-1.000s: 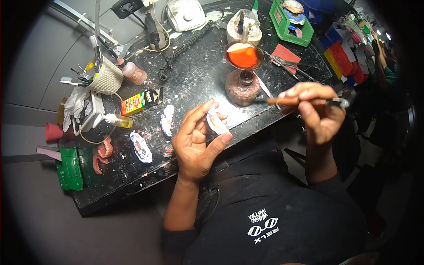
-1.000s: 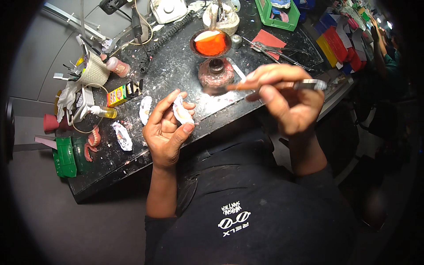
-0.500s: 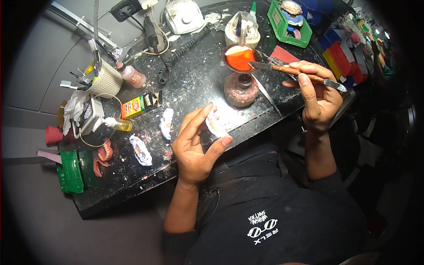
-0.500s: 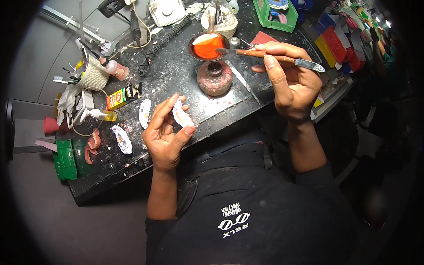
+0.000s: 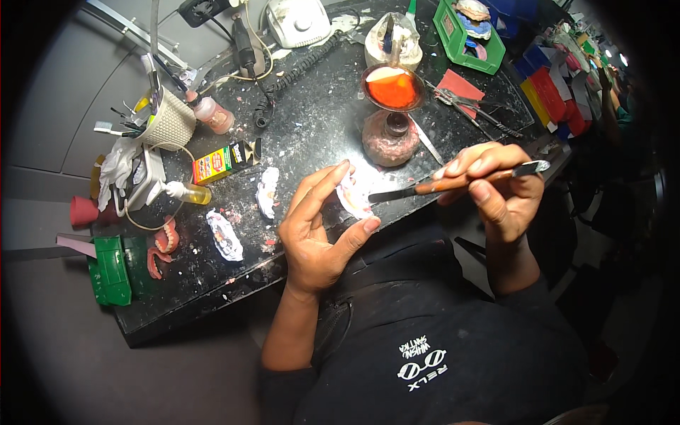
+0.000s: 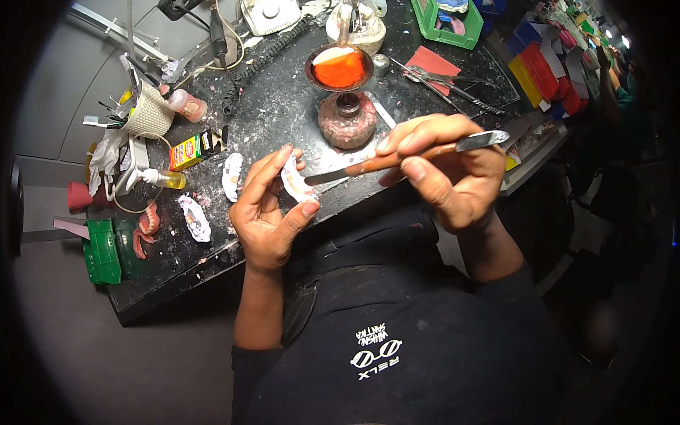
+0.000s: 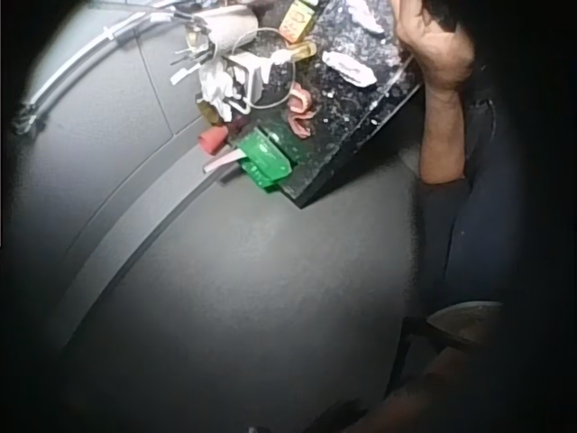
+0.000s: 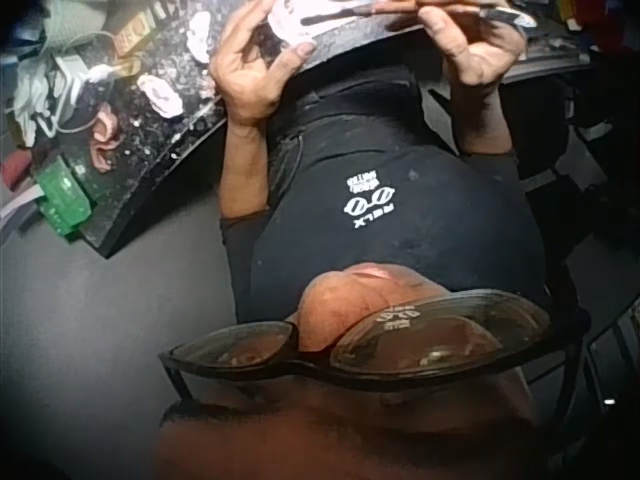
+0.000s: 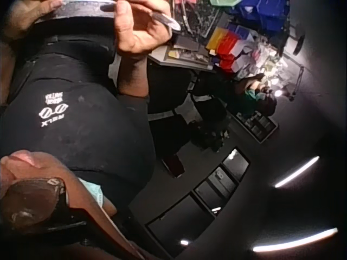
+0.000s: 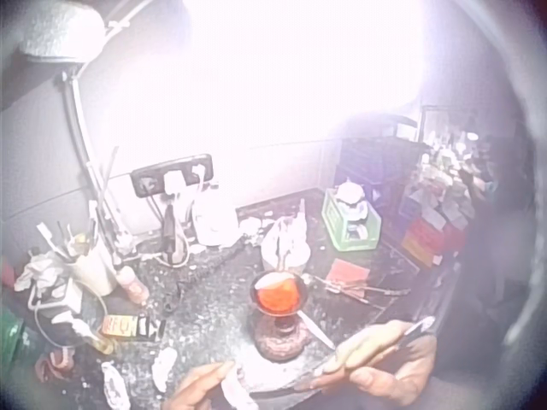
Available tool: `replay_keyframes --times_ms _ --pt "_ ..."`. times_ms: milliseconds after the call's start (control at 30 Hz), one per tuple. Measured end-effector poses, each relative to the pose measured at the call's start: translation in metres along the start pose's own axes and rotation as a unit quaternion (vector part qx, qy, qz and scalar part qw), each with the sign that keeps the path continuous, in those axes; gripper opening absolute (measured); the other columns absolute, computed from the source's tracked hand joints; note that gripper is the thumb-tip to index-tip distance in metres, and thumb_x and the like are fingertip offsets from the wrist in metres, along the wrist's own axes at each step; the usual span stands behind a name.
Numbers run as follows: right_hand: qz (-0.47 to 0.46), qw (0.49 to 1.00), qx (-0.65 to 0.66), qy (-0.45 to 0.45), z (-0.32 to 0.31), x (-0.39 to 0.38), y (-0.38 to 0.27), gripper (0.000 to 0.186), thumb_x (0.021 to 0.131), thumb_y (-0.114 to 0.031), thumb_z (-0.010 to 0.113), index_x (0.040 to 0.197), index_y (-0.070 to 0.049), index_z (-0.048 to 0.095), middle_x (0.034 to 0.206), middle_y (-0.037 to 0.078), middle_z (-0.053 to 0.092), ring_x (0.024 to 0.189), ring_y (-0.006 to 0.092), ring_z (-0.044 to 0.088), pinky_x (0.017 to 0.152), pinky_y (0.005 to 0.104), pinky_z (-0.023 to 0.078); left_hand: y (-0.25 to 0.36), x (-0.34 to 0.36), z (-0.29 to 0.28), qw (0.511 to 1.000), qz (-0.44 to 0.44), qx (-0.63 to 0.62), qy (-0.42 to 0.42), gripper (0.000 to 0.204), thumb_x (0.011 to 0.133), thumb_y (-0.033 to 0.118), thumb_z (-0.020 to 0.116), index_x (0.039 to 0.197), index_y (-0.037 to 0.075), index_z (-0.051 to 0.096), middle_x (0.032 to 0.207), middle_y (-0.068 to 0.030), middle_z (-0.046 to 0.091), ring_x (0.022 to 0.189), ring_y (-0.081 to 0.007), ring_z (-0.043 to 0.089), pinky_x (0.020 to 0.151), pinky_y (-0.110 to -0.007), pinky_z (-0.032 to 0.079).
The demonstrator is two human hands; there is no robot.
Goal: The person applies a red liquid to a white dental prosthetic using a brush. They dip the brush into a small container, paint several sections of the prosthetic by hand, and rotate the object to reach different sides.
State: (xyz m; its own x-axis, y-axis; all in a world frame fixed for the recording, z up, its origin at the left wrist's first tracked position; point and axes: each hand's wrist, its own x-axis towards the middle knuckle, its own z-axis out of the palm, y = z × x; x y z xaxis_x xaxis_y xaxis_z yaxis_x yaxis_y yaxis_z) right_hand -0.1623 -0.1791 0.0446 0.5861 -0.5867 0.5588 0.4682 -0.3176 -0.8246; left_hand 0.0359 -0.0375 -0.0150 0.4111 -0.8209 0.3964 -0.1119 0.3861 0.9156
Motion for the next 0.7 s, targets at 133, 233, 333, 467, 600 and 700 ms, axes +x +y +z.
replay_keyframes --times_ms 133,233,333,467,600,700 --pt "0.011 1.000 0.006 -0.027 0.002 -0.002 0.004 0.015 0.092 0.006 0.057 0.107 0.007 0.056 0.102 0.024 0.064 0.095 0.0260 0.068 0.071 0.0340 0.065 0.004 0.001 0.001 1.000 -0.014 -0.012 -0.001 0.064 0.075 0.003 0.084 0.132 -0.009 0.057 0.129 -0.0200 0.056 0.121 -0.0251 0.056 0.105 -0.035 0.043" --pt "0.012 0.999 0.017 -0.034 0.004 -0.002 0.010 0.015 0.092 0.007 0.057 0.107 0.008 0.056 0.103 0.024 0.064 0.097 0.0261 0.068 0.073 0.0342 0.064 0.002 -0.001 0.000 1.000 -0.012 0.001 -0.003 0.063 0.076 0.003 0.083 0.132 -0.009 0.057 0.128 -0.0200 0.056 0.121 -0.0252 0.056 0.106 -0.035 0.042" --pt "-0.008 0.999 -0.002 -0.039 0.004 0.000 0.012 0.016 0.092 0.009 0.055 0.108 0.009 0.056 0.103 0.023 0.064 0.099 0.0272 0.068 0.076 0.0360 0.064 0.002 0.000 0.001 1.000 -0.010 -0.006 -0.005 0.063 0.075 0.003 0.084 0.132 -0.009 0.057 0.128 -0.0203 0.057 0.121 -0.0252 0.056 0.106 -0.035 0.042" --pt "-0.013 0.999 0.014 -0.051 0.003 0.002 0.012 0.016 0.092 0.008 0.056 0.108 0.009 0.057 0.102 0.024 0.064 0.099 0.0280 0.068 0.077 0.0369 0.063 0.001 0.000 0.000 1.000 -0.007 -0.006 -0.006 0.064 0.075 0.004 0.084 0.132 -0.009 0.057 0.129 -0.0206 0.057 0.121 -0.0252 0.056 0.106 -0.035 0.042" --pt "0.002 0.999 0.016 -0.045 0.002 0.002 0.011 0.016 0.092 0.008 0.056 0.107 0.009 0.057 0.102 0.024 0.064 0.098 0.0289 0.068 0.076 0.0369 0.063 0.000 0.000 0.000 1.000 -0.002 -0.013 -0.008 0.064 0.075 0.003 0.084 0.131 -0.010 0.057 0.130 -0.0207 0.057 0.122 -0.0254 0.056 0.106 -0.035 0.042" --pt "0.005 0.998 0.023 -0.052 0.000 0.004 0.012 0.015 0.091 0.008 0.056 0.107 0.009 0.057 0.102 0.025 0.065 0.097 0.0294 0.069 0.074 0.0361 0.063 0.001 -0.001 0.001 0.999 -0.016 -0.052 -0.007 0.063 0.076 0.002 0.083 0.132 -0.010 0.056 0.132 -0.0206 0.055 0.122 -0.0247 0.056 0.106 -0.035 0.043"
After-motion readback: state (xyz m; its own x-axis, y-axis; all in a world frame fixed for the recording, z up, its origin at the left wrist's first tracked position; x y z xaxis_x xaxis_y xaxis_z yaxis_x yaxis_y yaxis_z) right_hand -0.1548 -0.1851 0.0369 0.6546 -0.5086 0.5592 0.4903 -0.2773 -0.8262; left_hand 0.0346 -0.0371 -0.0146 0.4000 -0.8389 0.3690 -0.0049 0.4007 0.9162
